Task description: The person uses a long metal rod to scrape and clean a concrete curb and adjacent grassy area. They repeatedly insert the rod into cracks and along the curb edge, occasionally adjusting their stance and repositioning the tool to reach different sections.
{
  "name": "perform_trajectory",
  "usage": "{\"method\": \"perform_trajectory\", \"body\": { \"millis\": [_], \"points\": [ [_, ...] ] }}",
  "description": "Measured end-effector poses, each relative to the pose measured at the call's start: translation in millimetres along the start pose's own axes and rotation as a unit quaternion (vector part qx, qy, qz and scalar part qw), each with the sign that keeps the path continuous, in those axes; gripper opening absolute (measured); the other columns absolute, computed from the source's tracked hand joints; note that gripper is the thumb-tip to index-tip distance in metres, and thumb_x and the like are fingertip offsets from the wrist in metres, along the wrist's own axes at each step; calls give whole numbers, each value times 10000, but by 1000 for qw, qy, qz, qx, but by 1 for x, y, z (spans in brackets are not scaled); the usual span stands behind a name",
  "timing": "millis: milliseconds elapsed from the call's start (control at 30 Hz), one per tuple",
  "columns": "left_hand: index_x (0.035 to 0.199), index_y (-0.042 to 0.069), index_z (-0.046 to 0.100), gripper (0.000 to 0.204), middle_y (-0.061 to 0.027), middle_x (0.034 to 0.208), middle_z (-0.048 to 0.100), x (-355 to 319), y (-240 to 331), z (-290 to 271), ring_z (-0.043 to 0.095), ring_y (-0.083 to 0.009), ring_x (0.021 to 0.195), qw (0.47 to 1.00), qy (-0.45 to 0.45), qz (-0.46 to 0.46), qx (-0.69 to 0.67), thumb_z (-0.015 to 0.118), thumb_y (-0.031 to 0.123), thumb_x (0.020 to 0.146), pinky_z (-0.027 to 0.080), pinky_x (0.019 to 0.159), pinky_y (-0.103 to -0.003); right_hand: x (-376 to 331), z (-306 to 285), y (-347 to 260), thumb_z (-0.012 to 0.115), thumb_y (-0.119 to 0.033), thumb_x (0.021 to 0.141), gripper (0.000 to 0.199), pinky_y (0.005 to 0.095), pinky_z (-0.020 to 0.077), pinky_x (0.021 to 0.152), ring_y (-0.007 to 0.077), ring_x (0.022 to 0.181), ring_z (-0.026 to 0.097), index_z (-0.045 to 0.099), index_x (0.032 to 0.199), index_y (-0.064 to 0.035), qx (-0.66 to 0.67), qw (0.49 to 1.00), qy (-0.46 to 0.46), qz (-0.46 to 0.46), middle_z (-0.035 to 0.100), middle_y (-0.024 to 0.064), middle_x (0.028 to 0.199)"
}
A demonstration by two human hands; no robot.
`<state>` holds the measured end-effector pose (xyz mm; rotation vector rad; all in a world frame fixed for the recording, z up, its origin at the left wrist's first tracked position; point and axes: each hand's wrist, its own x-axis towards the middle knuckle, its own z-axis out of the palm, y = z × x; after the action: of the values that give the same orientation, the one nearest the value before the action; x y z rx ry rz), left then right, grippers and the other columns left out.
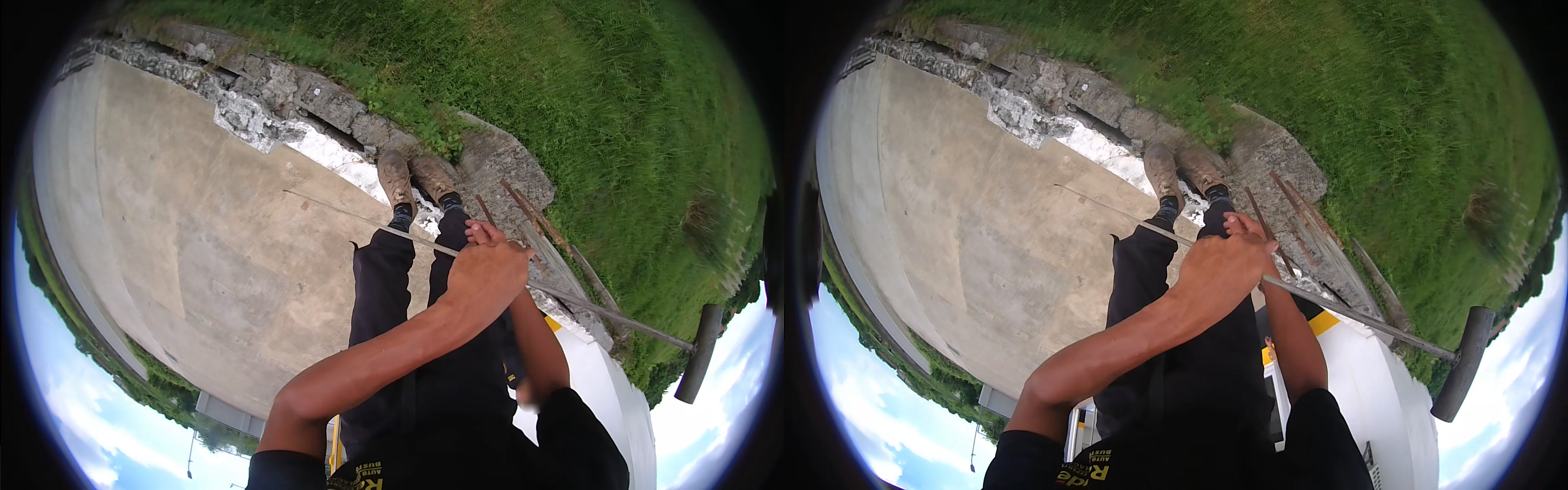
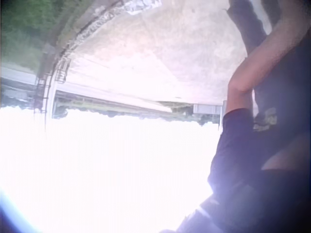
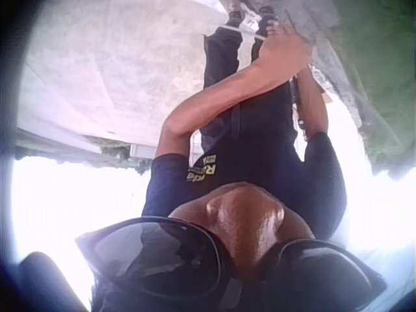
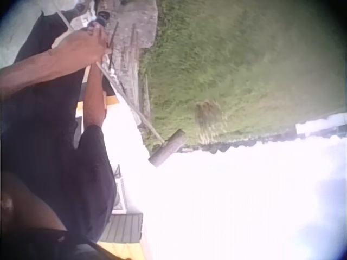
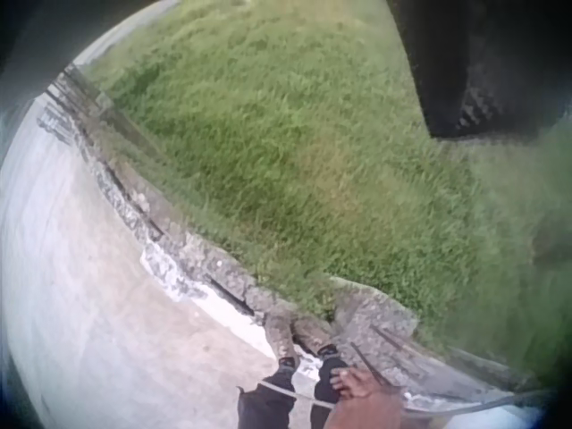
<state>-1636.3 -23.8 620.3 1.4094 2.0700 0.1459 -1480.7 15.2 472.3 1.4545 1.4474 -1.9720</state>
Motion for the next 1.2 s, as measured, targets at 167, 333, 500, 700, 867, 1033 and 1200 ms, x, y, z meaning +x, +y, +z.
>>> {"method": "perform_trajectory", "body": {
  "millis": [167, 333, 500, 700, 867, 1033, 1200],
  "points": [
    [939, -12, 770, 194, -147, 833, 770, -1, 60, -131, 798, -275, 718, 975, -102, 53, -191, 692, 163, 971, 614, 624, -392, -62, 40, -164, 474, -572, 1137, 734, 335, 600, 897, 191, 1115, 694, 483, 1574, 18, 295, 896, -287, 168, 668, 202, 1374],
    [895, 34, 749, 101, -99, 809, 757, -11, 85, -155, 793, -231, 745, 989, -108, 36, -98, 740, 131, 868, 594, 644, -365, -90, 48, -237, 517, -218, 1143, 594, 174, 482, 550, 96, 769, 616, 353, 1633, 75, 456, 799, -364, 142, 619, 188, 1162],
    [875, 66, 706, 64, -57, 783, 713, -6, 78, -157, 738, -194, 768, 993, 42, 78, -83, 736, 121, 860, 547, 800, -372, -65, 27, -261, 513, -23, 1092, 543, 174, 339, 488, 7, 546, 422, 383, 1605, 99, 486, 803, -333, 86, 544, 64, 989],
    [971, 46, 682, 125, -76, 909, 677, 46, 48, -157, 699, -233, 911, 971, 191, 27, -138, 715, 123, 879, 487, 907, -387, 10, -2, -306, 476, -8, 1107, 392, 185, 296, 442, 7, 514, 380, 456, 1492, 68, 437, 877, -199, 26, 503, 12, 864],
    [1085, 19, 679, 190, -125, 1041, 645, 68, 20, -150, 678, -267, 1024, 966, 218, 5, -135, 690, 160, 958, 495, 936, -418, 53, -33, -311, 511, -35, 1100, 70, 236, 319, 459, 50, 541, 409, 487, 1164, -49, 291, 953, -78, 31, 514, 22, 842],
    [1118, 17, 672, 226, -139, 1089, 638, 34, 33, -136, 658, -292, 1102, 925, 238, 71, -287, 661, 227, 1034, 501, 978, -444, 54, -71, -252, 490, -4, 1074, 90, 249, 333, 480, 78, 588, 436, 442, 1078, -81, 237, 967, -52, 82, 524, 37, 839],
    [1198, 29, 643, 234, -120, 1052, 667, -13, 72, -134, 665, -273, 1081, 909, 161, 92, -374, 623, 223, 1070, 460, 1026, -461, 3, -69, -215, 477, 18, 1039, 119, 269, 281, 430, 84, 527, 413, 414, 1094, -67, 179, 968, -2, 176, 507, 34, 775]
  ]
}}
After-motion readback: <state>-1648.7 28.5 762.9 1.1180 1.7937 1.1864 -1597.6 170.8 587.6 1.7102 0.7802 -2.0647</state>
